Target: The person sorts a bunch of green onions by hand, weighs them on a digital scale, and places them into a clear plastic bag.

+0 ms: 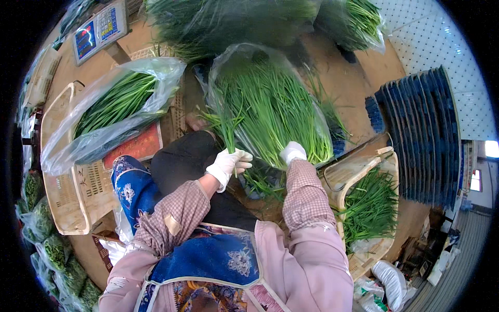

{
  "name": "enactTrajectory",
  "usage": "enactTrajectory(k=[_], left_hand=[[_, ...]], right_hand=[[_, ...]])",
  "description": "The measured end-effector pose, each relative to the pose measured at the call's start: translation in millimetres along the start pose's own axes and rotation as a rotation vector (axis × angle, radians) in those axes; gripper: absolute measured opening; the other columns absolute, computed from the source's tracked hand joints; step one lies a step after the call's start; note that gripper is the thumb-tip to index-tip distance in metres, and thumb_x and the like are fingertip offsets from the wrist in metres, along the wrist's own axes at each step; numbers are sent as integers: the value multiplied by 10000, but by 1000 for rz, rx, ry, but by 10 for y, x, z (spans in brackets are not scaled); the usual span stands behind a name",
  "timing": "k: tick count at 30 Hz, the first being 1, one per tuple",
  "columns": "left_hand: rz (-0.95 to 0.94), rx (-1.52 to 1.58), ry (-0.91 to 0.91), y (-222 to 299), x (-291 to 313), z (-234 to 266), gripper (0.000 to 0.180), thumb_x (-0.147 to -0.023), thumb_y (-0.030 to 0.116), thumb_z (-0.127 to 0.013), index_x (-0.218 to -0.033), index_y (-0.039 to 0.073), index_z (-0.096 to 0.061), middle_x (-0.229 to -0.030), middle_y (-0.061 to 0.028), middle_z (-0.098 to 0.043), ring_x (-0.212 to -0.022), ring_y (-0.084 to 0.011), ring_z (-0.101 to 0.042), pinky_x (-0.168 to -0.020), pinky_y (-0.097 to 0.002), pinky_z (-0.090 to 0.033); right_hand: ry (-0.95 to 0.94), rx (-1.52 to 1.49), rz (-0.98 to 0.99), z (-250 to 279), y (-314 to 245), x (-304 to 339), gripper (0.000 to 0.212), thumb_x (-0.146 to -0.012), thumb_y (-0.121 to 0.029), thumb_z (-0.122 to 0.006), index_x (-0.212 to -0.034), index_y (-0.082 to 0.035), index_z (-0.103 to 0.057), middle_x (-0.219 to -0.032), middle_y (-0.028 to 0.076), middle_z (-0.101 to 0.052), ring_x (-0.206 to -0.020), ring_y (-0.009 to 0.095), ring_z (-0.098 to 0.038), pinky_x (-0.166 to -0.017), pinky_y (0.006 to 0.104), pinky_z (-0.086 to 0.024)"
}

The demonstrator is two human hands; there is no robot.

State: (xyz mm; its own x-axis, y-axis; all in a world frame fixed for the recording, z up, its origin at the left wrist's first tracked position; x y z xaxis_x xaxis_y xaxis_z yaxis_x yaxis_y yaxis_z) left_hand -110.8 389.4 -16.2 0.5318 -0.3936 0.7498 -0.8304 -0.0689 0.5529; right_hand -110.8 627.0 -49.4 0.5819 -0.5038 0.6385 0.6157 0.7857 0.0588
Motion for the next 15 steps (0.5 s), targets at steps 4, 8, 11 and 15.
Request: enactTrajectory(k=[4,8,11,15], left_hand=[[7,-51,14,-15,-19,18,262,-923,285,-453,-950,69,-599,-930,-75,-653,-757,-172,-641,-607,-277,-471],[-9,-57,-8,-11,-34,-53,262,-922,285,-454,-945,70,-603,-930,-75,-654,-754,-170,-641,-610,-281,-469],[-6,-54,8,-11,-17,-10,255,-921,278,-457,-935,70,-603,-927,-77,-655,-747,-169,-640,-610,-283,-467],[-6,-56,29,-16,-14,9,217,-910,255,-477,-933,73,-593,-916,-74,-659,-730,-171,-641,-604,-285,-468]], right_hand=[[-54,-184,197,118,156,-124,413,-636,-223,-664,-974,10,-622,-1002,212,-614,-957,340,-584,-839,365,-452],[-139,-574,102,-136,396,-322,535,-677,-219,-681,-1111,54,-528,-1124,207,-569,-1091,312,-528,-895,333,-429],[-8,-398,85,-142,109,-185,615,-669,-209,-712,-1169,45,-458,-1029,192,-598,-961,286,-579,-836,336,-450],[27,-29,43,4,-160,48,424,-755,-227,-626,-1098,-1,-522,-1112,228,-561,-1050,346,-543,-897,386,-429]])
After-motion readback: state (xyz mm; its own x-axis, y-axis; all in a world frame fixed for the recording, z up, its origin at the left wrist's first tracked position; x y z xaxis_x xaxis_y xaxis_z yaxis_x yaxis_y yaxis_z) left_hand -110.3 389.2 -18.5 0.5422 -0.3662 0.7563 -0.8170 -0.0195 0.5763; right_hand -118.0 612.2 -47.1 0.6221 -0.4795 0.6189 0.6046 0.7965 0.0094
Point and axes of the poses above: each hand's wrist, its own x-axis away from the middle knuckle, its own z-axis out of the back of the hand, y = z × x, the point moved 5 cm from there along -x, towards the middle knuckle
